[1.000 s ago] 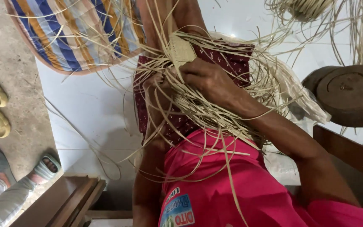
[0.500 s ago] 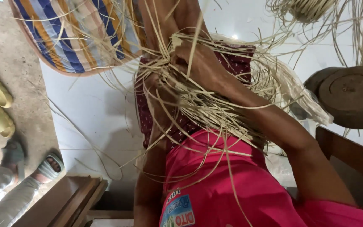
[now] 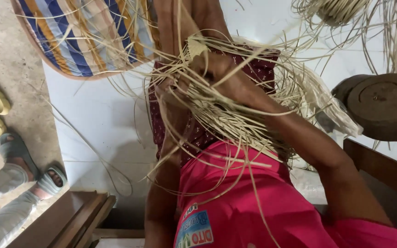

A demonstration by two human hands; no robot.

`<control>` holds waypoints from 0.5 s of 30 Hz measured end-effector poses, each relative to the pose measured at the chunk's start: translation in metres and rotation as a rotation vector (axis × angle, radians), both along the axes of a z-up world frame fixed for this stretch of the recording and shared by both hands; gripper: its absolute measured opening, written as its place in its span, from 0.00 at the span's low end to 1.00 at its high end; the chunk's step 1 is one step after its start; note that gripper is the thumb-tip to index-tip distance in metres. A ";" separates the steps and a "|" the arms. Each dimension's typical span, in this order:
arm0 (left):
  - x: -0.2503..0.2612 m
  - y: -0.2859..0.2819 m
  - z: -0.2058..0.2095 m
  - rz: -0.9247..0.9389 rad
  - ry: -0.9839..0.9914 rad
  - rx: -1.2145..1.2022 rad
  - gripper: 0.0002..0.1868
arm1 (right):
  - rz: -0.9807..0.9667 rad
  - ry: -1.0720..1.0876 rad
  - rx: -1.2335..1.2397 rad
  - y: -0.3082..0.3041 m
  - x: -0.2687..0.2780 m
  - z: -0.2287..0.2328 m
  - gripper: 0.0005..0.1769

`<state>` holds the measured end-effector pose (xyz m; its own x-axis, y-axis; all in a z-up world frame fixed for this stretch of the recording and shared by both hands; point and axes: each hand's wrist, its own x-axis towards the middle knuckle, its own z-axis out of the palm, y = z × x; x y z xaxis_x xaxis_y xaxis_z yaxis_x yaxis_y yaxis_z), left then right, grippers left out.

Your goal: Weaving a hat using dried plant fibers by interlacing strands by hand.

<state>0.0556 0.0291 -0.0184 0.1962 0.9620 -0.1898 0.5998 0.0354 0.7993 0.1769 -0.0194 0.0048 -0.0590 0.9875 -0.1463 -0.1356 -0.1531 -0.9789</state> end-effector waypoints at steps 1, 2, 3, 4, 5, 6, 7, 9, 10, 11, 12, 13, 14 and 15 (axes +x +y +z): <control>0.002 0.001 0.000 0.009 0.005 -0.004 0.13 | 0.013 0.150 -0.171 -0.001 -0.006 0.015 0.09; 0.003 0.001 -0.001 0.005 0.003 -0.005 0.13 | 0.009 0.149 -0.172 -0.004 -0.012 0.014 0.09; 0.005 0.001 -0.001 0.008 0.007 -0.010 0.14 | 0.054 -0.151 0.120 -0.008 -0.018 0.014 0.08; 0.007 0.001 -0.001 0.012 0.008 -0.015 0.14 | 0.105 -0.454 0.410 -0.011 -0.024 0.014 0.07; 0.009 0.006 -0.002 0.009 0.004 -0.016 0.14 | 0.103 -0.459 0.409 -0.015 -0.023 0.017 0.07; 0.010 0.011 -0.002 0.019 0.006 -0.016 0.14 | 0.227 -0.478 0.389 -0.017 -0.023 0.019 0.05; 0.010 0.017 -0.002 0.029 0.008 -0.017 0.14 | 0.350 -0.497 0.367 -0.019 -0.023 0.022 0.07; 0.000 0.019 0.000 0.047 0.013 -0.020 0.15 | 0.468 -0.566 0.381 -0.033 -0.022 -0.002 0.07; -0.005 0.020 0.001 0.055 0.015 -0.027 0.15 | 0.579 -0.638 0.387 -0.042 -0.021 -0.014 0.08; -0.027 0.080 -0.070 0.056 0.012 -0.029 0.15 | 0.581 -0.640 0.385 -0.065 -0.015 -0.031 0.08; -0.036 0.124 -0.145 0.044 0.050 0.056 0.13 | 0.579 -0.559 0.277 -0.079 -0.008 -0.039 0.07; -0.031 0.142 -0.224 0.033 0.087 0.141 0.11 | 0.576 -0.478 0.169 -0.088 0.004 -0.041 0.08; -0.061 0.145 -0.180 0.021 0.128 0.223 0.10 | 0.571 -0.393 0.061 -0.108 0.007 -0.042 0.08; -0.079 0.140 -0.134 0.009 0.170 0.305 0.09 | 0.565 -0.308 -0.048 -0.125 0.021 -0.036 0.10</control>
